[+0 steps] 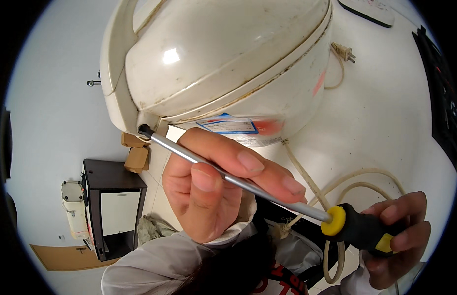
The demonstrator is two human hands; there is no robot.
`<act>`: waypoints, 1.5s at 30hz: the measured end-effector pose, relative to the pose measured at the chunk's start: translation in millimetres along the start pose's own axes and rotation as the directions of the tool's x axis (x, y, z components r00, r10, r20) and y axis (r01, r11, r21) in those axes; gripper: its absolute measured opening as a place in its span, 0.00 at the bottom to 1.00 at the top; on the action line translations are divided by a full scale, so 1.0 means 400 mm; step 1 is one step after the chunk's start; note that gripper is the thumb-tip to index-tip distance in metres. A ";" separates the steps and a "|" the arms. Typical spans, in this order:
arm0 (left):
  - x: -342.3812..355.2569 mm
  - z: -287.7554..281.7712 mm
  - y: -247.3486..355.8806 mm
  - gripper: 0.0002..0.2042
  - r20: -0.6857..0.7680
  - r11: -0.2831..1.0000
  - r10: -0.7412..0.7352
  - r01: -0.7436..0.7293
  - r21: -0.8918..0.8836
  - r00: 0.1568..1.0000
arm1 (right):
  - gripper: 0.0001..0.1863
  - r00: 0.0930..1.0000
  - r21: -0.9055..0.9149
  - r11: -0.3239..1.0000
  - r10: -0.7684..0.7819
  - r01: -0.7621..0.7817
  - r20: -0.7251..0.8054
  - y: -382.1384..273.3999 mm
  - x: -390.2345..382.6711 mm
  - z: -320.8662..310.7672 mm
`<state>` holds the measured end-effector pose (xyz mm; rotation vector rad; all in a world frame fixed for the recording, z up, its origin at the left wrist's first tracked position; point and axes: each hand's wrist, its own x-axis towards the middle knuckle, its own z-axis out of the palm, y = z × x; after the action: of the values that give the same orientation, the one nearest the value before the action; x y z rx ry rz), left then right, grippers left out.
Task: The person uses a screwdriver to remove screws from the bottom of a white rice cooker. They reposition the appliance, unscrew fasteners, and place the screwdriver down after completing the removal.
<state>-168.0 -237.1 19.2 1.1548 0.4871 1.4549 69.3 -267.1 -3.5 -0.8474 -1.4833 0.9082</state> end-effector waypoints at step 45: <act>0.015 -0.032 0.003 0.08 0.033 0.943 0.061 -0.069 0.325 0.998 | 0.13 0.998 0.081 0.995 0.052 -0.050 -0.027 0.042 0.006 0.013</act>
<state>-178.6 -228.3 17.0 1.4588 0.6987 1.4508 64.1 -258.1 -17.9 -0.8395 -1.3966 0.9833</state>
